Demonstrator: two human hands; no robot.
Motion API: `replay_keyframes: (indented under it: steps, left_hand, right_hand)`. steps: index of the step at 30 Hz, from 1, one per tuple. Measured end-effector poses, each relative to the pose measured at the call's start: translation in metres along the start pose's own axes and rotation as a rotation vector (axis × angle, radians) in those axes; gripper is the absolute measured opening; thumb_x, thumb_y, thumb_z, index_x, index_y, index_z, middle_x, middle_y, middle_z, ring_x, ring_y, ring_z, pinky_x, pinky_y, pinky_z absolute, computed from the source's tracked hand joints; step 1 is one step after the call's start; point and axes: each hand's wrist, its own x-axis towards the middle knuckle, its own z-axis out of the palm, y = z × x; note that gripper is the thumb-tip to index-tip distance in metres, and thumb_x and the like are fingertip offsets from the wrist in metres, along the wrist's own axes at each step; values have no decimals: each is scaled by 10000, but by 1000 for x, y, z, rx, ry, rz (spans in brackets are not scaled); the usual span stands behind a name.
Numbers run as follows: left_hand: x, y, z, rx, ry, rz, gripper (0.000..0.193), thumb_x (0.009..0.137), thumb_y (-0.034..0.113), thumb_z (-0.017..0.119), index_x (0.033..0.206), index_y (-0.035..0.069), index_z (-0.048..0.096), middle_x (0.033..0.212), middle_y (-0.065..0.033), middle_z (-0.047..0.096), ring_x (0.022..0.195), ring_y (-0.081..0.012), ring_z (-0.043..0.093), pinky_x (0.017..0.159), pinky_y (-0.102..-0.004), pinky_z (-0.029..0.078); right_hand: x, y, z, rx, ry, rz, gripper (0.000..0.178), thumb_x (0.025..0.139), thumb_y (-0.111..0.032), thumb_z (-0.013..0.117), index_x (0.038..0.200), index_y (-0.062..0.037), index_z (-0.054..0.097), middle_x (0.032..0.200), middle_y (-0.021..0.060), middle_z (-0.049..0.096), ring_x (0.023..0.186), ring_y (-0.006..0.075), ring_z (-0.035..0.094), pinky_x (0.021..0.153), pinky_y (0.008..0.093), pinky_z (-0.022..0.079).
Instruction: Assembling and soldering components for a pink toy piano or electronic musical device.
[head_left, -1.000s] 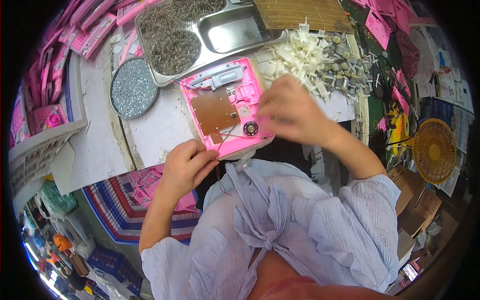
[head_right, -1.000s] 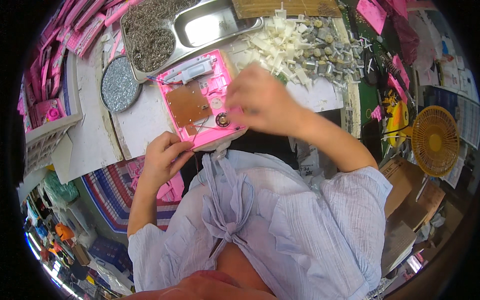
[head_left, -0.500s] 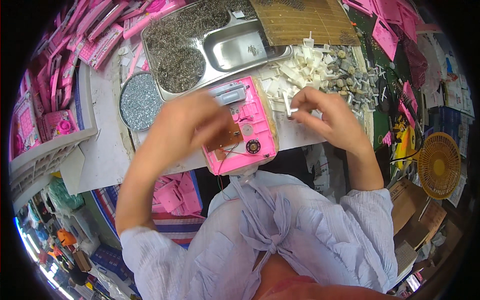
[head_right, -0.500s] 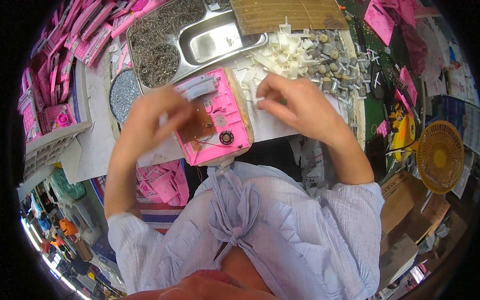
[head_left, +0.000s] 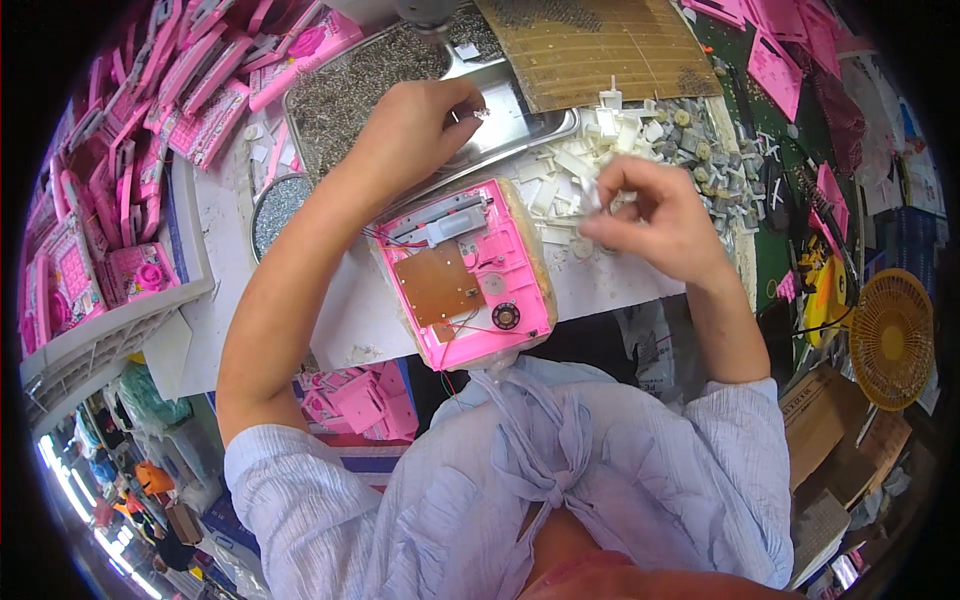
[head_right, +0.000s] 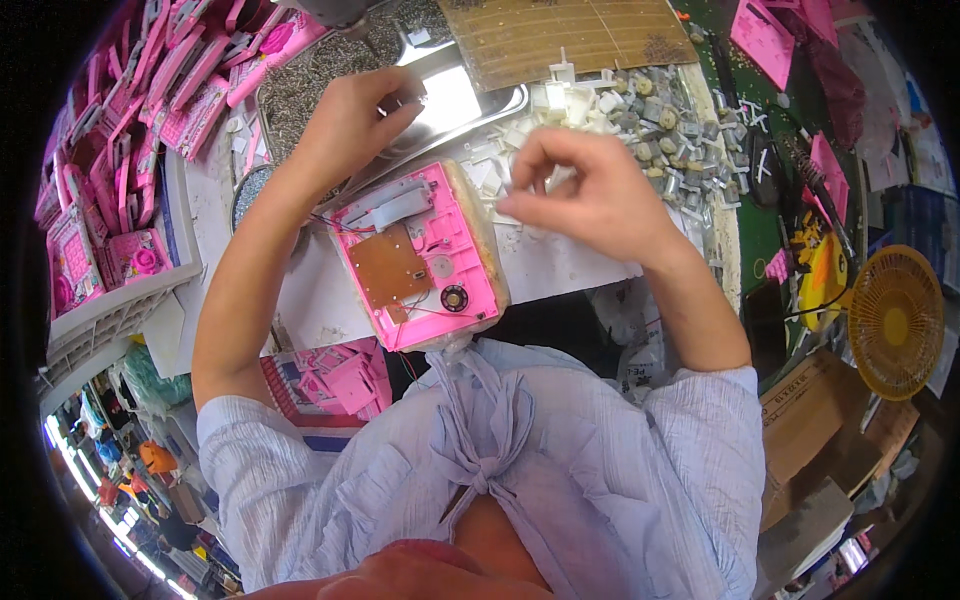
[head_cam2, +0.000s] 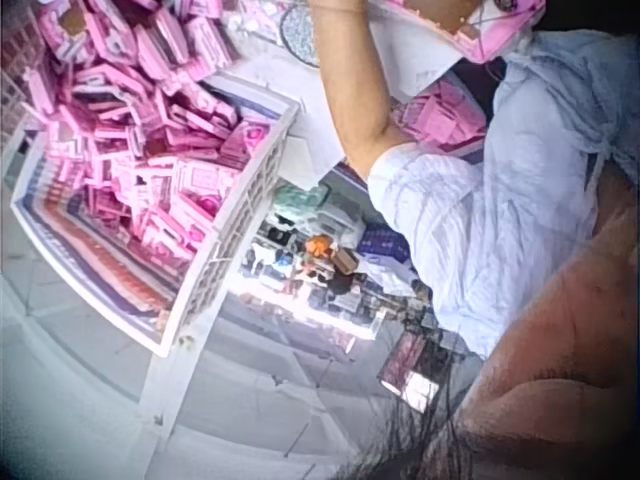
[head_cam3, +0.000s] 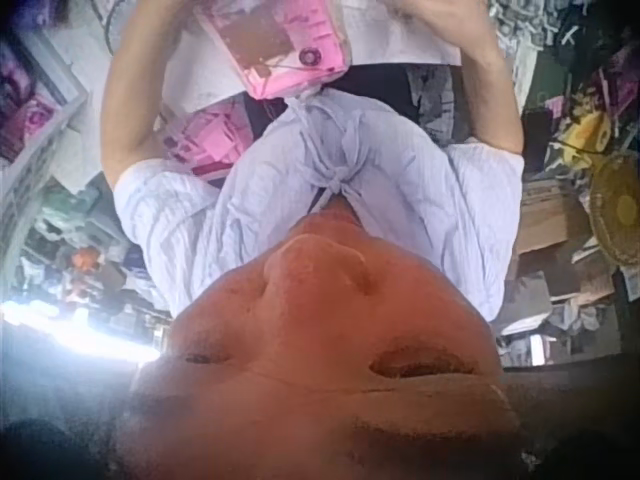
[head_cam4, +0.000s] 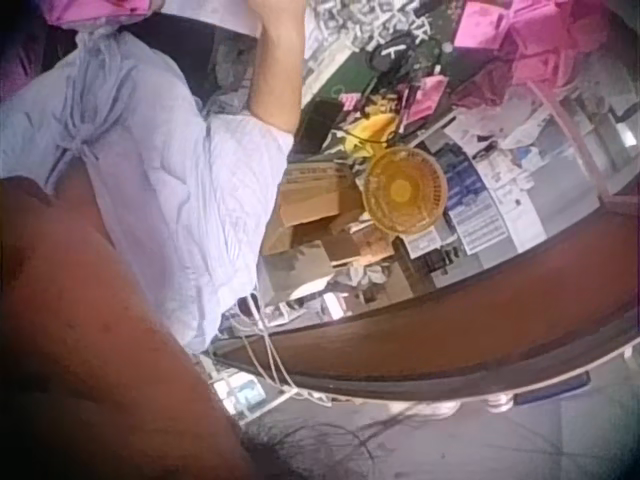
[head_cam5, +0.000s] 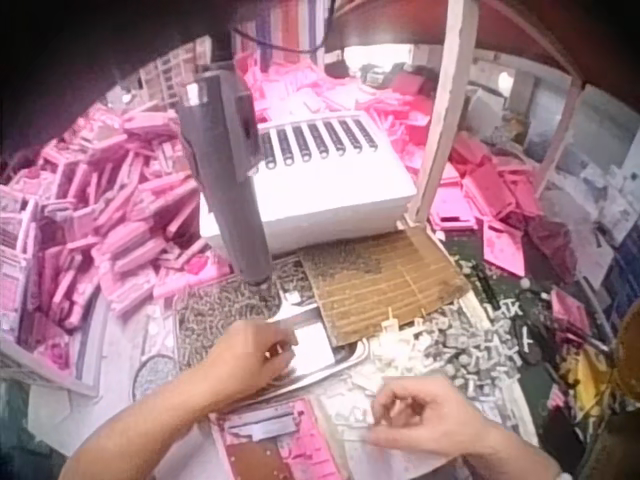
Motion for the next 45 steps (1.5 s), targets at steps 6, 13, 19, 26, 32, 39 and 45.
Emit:
replay_keyframes:
  steps: [6,13,19,26,32,39,45]
  left_hand:
    - [-32,18,-12,-325,139,-102,195,908,100,703,1081,10,710,895,-138,742,767,-200,725,673,-326,561]
    - [-43,19,-17,-321,313,-24,214,889,81,723,1079,-9,684,900,-140,727,775,-202,725,694,-312,584]
    - [-49,12,-14,-288,384,-2,200,893,91,727,1064,-9,697,879,-131,720,744,-208,723,658,-318,572]
    - [-49,15,-18,-708,207,-305,181,1008,137,632,1093,-18,672,913,-50,713,730,-75,627,635,-221,497]
    - [-40,7,-24,-952,155,-424,222,1006,155,627,1109,-41,609,942,-65,697,786,-125,681,656,-245,548]
    - [-33,14,-14,-1047,245,-386,153,977,117,678,1057,5,611,946,-71,696,842,-123,677,714,-262,579]
    - [-33,2,-22,-1365,63,-532,182,963,119,691,1044,-11,592,927,-95,696,813,-147,687,666,-262,581]
  right_hand:
    - [73,1,26,-252,90,-156,232,859,-204,803,926,-23,674,793,-12,628,762,62,582,610,213,468]
    - [103,-1,43,-6,46,21,277,948,-293,742,1005,-26,697,874,-9,652,701,57,603,612,226,541]
    - [104,-4,48,-142,92,-248,203,933,-193,752,1027,-19,704,885,-2,663,698,51,608,598,216,522]
    - [112,2,50,-171,137,-315,163,945,-132,722,1055,-12,712,974,21,688,809,77,638,606,220,532]
    - [118,7,45,-86,126,-243,211,948,-129,709,1125,-15,699,1047,41,698,890,92,644,640,242,549]
    - [116,6,45,-23,126,-220,192,954,-120,695,1107,-4,695,1044,26,694,897,81,633,647,248,548]
    - [116,10,45,-406,256,-592,176,901,-60,721,1063,-3,685,1002,59,687,862,128,656,625,251,544]
